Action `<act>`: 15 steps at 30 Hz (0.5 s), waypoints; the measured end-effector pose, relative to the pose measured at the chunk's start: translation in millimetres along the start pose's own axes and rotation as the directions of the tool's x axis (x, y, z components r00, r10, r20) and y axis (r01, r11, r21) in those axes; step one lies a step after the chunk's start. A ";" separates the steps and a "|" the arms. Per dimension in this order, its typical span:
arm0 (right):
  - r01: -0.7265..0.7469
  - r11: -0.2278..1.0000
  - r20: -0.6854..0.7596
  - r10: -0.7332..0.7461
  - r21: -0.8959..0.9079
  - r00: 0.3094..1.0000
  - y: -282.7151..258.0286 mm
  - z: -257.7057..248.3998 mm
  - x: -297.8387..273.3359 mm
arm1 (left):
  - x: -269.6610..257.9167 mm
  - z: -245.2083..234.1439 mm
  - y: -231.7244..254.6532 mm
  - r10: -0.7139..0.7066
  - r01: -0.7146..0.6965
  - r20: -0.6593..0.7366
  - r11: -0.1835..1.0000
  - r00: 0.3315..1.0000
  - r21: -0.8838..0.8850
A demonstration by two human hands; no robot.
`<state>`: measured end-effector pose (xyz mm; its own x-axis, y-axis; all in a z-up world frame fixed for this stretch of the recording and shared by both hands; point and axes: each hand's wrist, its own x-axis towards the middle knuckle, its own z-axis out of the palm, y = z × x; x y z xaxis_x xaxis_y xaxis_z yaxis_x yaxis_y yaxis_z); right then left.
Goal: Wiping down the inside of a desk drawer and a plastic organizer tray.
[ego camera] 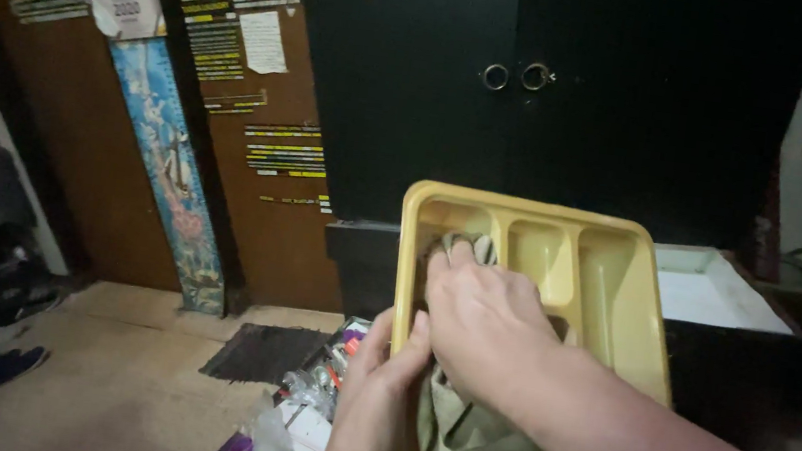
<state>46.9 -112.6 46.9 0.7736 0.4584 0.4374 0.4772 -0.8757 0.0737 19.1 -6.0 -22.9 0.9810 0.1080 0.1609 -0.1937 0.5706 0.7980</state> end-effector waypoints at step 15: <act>0.061 0.997 -0.074 -0.056 0.054 0.996 -36.5 -30.9 4.5 | 21.4 24.2 70.8 -0.025 0.025 -0.053 1.000 0.998 -0.013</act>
<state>20.1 -83.2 73.8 0.7123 0.4946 0.4980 0.5452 -0.8368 0.0512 26.2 17.1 51.1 0.9845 0.1366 0.1096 -0.1694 0.5839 0.7940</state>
